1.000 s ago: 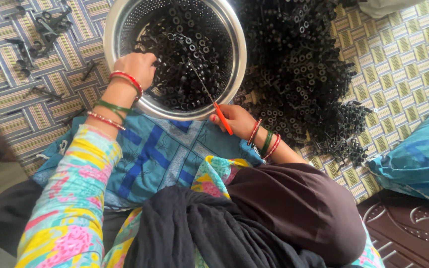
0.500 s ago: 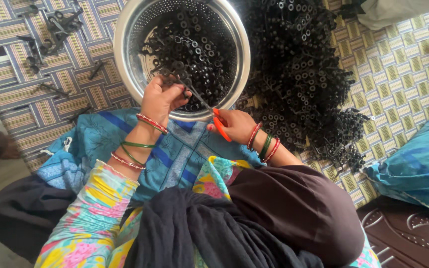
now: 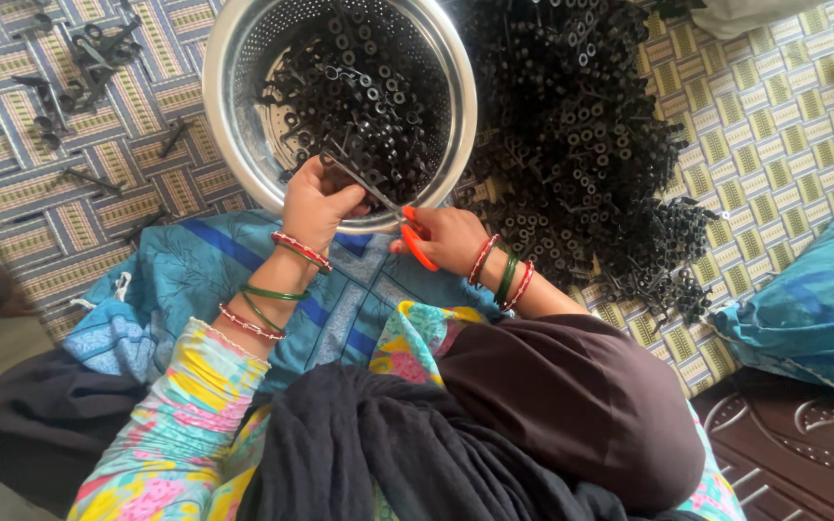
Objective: The person sits on a patterned mat and uses orange-handled scissors to cut small black metal rings from a chain. The cut rings are dropped into a metal colander placed on the lap, while the remaining chain is held in the left hand.
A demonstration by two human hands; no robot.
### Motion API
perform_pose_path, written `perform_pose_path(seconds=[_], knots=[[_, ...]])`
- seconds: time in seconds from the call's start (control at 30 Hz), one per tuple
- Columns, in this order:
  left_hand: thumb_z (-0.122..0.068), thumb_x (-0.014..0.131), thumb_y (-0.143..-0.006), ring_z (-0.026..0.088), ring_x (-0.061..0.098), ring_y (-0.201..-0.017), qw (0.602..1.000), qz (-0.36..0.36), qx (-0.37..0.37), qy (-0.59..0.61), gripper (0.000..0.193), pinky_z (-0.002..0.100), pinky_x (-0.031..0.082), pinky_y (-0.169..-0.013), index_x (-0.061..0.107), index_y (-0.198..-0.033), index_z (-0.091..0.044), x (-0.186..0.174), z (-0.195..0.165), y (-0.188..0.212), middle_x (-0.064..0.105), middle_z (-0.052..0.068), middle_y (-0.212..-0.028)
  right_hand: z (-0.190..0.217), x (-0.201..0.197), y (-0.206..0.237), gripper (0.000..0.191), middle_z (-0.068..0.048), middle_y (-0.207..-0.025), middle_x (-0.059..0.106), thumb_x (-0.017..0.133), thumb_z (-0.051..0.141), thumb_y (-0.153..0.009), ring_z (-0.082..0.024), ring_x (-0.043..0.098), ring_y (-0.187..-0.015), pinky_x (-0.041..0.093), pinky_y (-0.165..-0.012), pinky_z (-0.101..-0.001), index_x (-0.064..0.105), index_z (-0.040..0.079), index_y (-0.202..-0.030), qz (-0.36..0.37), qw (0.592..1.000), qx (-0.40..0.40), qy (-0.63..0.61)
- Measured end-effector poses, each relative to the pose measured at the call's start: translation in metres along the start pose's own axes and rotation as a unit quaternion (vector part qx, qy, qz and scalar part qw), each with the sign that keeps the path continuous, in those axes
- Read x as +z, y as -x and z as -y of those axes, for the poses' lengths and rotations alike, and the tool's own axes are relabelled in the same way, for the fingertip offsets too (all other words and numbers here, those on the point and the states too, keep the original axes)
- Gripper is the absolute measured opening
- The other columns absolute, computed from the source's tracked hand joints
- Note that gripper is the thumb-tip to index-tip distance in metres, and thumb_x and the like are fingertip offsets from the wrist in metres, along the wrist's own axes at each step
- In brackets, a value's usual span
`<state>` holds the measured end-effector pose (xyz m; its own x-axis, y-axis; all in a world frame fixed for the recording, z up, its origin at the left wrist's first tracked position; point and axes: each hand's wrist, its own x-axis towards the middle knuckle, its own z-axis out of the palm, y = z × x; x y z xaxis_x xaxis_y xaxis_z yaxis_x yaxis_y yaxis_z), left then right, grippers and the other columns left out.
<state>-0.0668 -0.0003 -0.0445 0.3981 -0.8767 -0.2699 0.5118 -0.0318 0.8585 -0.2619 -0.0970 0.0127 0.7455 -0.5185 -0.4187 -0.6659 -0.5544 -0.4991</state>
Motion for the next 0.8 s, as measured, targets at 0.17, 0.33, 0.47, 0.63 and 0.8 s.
perform_pose_path(seconds=[0.17,0.33,0.47,0.63,0.8], knots=[[0.004,0.07,-0.088,0.013,0.073,-0.085,1.0,0.005,-0.001,-0.017,0.024,0.027,0.062,-0.069,0.063,-0.109,-0.005,-0.004,-0.001,0.003,0.073,0.003,-0.099,-0.002,0.002,0.003,0.044,-0.006,-0.064,0.067,0.066,0.057,-0.089,-0.029,0.068,-0.065,0.048,-0.061,-0.0427,0.066,0.014,-0.084,-0.01,0.999,-0.016,-0.039],[0.003,0.07,-0.084,0.015,0.073,-0.079,0.996,0.049,-0.011,-0.068,0.025,0.027,0.061,-0.065,0.063,-0.107,-0.005,0.0,0.001,0.008,0.073,0.005,-0.094,-0.001,0.0,0.003,0.046,-0.007,-0.06,0.064,0.072,0.056,-0.087,-0.03,0.066,-0.061,0.046,-0.057,-0.044,0.064,0.011,-0.085,-0.025,0.999,-0.034,-0.034],[0.002,0.07,-0.084,0.015,0.074,-0.079,0.996,0.052,-0.024,-0.063,0.024,0.027,0.063,-0.066,0.062,-0.106,-0.004,-0.002,0.001,0.007,0.072,0.004,-0.093,-0.001,0.004,0.003,0.049,-0.007,-0.061,0.064,0.071,0.06,-0.084,-0.029,0.067,-0.062,0.047,-0.059,-0.0436,0.066,0.011,-0.083,-0.015,0.999,-0.018,-0.041],[0.001,0.07,-0.083,0.014,0.074,-0.076,0.997,0.048,-0.054,-0.017,0.03,0.028,0.063,-0.065,0.061,-0.11,-0.006,-0.004,0.001,0.007,0.071,0.003,-0.092,-0.006,0.005,0.0,0.054,-0.009,-0.064,0.064,0.071,0.063,-0.084,-0.031,0.066,-0.065,0.047,-0.06,-0.0446,0.067,0.01,-0.086,-0.006,0.999,-0.005,-0.035],[0.004,0.07,-0.085,0.012,0.062,-0.07,0.99,0.054,-0.029,-0.129,0.025,0.025,0.052,-0.059,0.065,-0.109,-0.003,0.0,0.01,0.017,0.065,0.004,-0.086,-0.007,0.006,-0.001,0.052,-0.008,-0.065,0.064,0.071,0.062,-0.084,-0.032,0.066,-0.064,0.046,-0.058,-0.0453,0.066,0.011,-0.094,-0.028,0.998,-0.025,-0.046]])
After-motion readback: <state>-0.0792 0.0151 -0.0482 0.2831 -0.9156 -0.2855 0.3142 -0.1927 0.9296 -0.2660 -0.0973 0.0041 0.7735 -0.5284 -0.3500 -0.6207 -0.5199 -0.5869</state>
